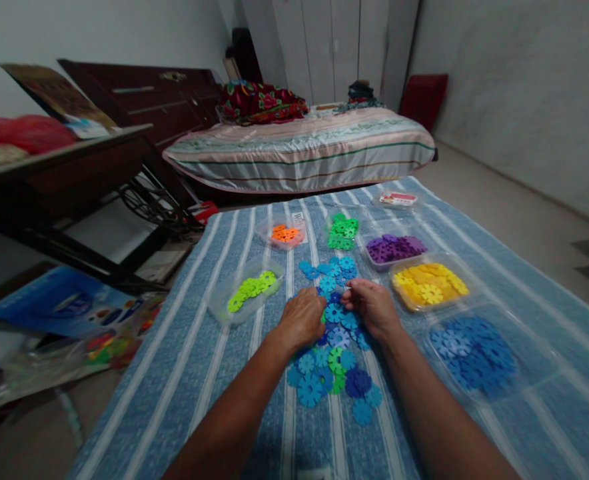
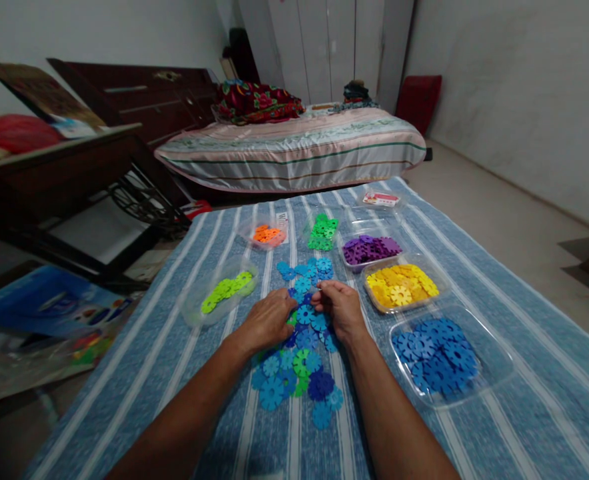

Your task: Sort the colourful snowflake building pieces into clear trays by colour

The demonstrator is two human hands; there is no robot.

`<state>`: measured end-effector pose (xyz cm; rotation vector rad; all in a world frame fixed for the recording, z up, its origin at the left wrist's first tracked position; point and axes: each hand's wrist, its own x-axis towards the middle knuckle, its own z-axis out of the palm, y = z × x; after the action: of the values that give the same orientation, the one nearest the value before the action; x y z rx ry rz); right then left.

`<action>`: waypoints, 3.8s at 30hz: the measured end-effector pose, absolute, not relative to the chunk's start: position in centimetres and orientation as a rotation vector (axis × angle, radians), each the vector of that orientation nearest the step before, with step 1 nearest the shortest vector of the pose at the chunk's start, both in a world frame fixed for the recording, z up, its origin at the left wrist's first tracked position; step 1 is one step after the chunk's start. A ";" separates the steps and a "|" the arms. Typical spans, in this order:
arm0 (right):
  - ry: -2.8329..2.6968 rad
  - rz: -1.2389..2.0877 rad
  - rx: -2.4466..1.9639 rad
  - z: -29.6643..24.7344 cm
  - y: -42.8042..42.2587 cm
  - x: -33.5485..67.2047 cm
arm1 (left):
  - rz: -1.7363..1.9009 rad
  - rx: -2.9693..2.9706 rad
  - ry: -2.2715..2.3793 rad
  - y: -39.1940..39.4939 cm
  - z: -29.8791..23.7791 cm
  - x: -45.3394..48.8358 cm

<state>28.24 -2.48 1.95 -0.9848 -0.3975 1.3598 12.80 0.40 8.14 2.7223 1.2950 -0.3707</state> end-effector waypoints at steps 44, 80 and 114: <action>-0.419 1.373 -0.993 1.8 -2.4 28.2 | -0.510 2.716 1.151 1.6 8.7 13.3; -0.417 1.366 -0.965 1.4 -2.1 27.7 | 0.766 1.523 1.221 7.7 9.0 17.1; -0.437 1.348 -1.047 1.8 -2.6 28.1 | 0.185 2.159 1.466 -5.5 6.4 5.7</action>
<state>28.14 -2.64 1.75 -1.0470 -0.4372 1.3482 5.67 -5.48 6.43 2.1594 1.4665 0.1853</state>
